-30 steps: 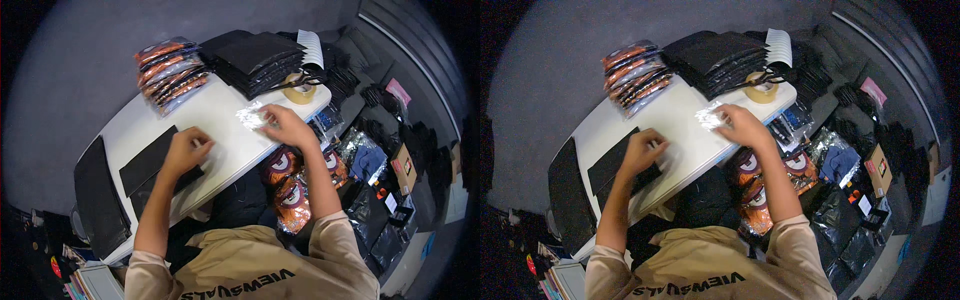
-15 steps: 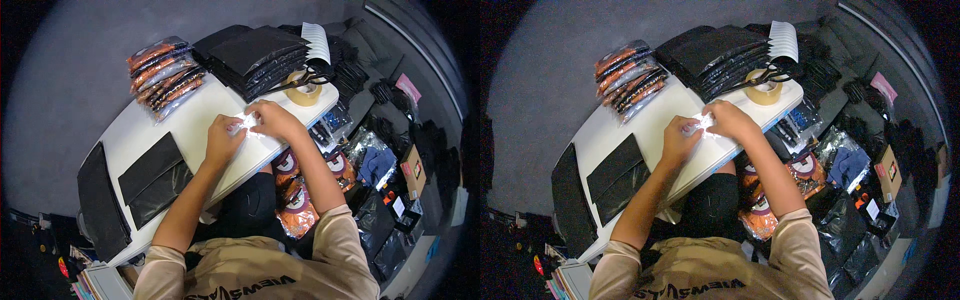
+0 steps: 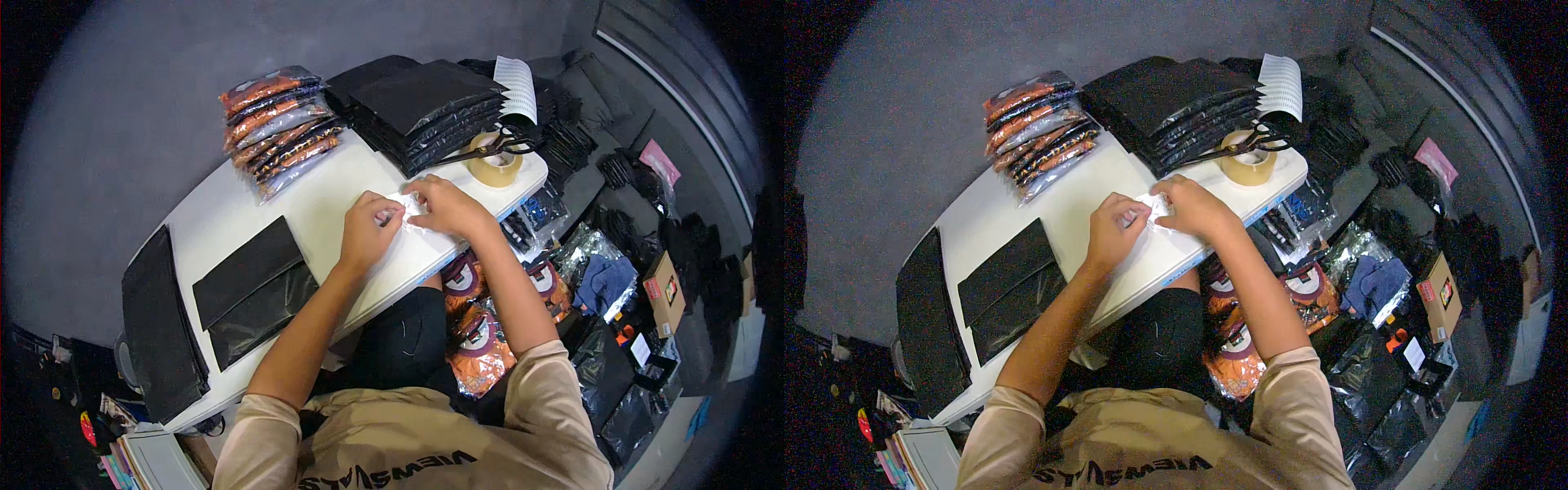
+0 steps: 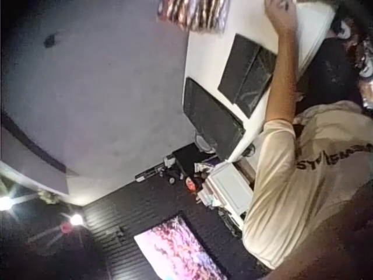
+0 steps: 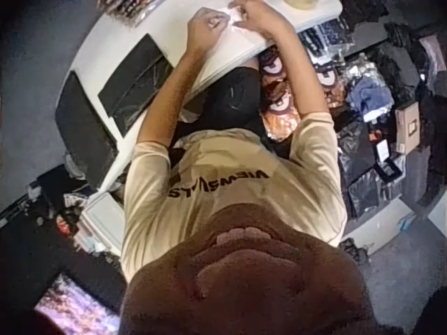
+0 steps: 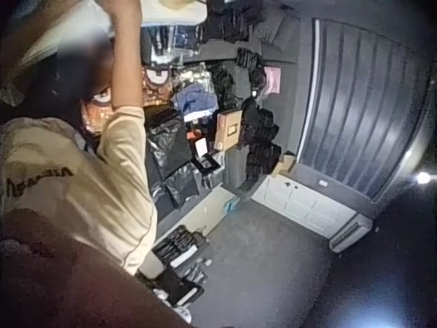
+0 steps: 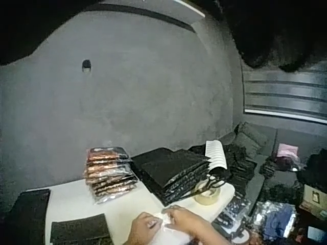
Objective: The person is packaging a shirt into a black plastic mailer and sealing it with tape.
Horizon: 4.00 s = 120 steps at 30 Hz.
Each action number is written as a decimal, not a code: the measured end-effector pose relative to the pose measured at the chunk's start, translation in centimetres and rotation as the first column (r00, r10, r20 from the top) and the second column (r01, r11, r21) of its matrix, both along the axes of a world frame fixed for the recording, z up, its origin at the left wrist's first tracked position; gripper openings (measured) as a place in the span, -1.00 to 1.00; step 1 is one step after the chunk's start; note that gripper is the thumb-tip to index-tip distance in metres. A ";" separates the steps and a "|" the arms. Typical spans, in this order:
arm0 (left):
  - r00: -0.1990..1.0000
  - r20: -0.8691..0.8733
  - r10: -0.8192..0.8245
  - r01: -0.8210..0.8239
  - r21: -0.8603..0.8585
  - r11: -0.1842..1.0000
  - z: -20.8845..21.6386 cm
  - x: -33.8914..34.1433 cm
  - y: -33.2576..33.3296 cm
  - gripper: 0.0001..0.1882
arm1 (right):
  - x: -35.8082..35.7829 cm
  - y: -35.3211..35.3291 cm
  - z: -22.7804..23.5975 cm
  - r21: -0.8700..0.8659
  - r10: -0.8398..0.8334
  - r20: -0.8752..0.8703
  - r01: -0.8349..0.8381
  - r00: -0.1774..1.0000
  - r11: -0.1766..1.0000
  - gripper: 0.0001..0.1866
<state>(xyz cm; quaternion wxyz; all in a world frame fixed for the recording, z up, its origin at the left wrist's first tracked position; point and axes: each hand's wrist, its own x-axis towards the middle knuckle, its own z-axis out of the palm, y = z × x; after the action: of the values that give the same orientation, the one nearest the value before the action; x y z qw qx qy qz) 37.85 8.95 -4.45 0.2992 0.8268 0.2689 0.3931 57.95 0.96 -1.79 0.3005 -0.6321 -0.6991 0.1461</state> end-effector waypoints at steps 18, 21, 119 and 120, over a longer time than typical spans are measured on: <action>0.984 0.125 -0.129 0.170 -0.415 0.894 10.8 -26.0 4.3 -0.89 | -19.2 7.4 4.1 -0.031 0.324 -0.790 -0.561 0.521 0.827 -0.53; 0.995 0.060 -0.079 0.097 -0.429 0.898 10.3 -29.5 4.8 -0.90 | -22.8 10.5 3.8 -0.072 0.356 -0.758 -0.613 0.546 0.787 -0.58; 0.935 -0.355 0.007 -0.084 -0.201 0.976 5.6 -34.6 4.5 -0.82 | -28.7 10.5 1.6 0.115 0.575 -0.047 -0.568 0.817 0.815 -0.87; 0.928 -0.371 0.021 -0.092 -0.176 0.980 5.7 -34.5 4.6 -0.82 | -28.6 10.4 1.7 0.099 0.567 -0.055 -0.561 0.822 0.822 -0.87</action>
<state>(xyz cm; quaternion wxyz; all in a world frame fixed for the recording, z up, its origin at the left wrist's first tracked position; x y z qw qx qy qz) 3.33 13.51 1.27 0.3097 0.8452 0.3802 0.2125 29.37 11.37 -0.13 0.2968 -0.3782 -0.8470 0.2269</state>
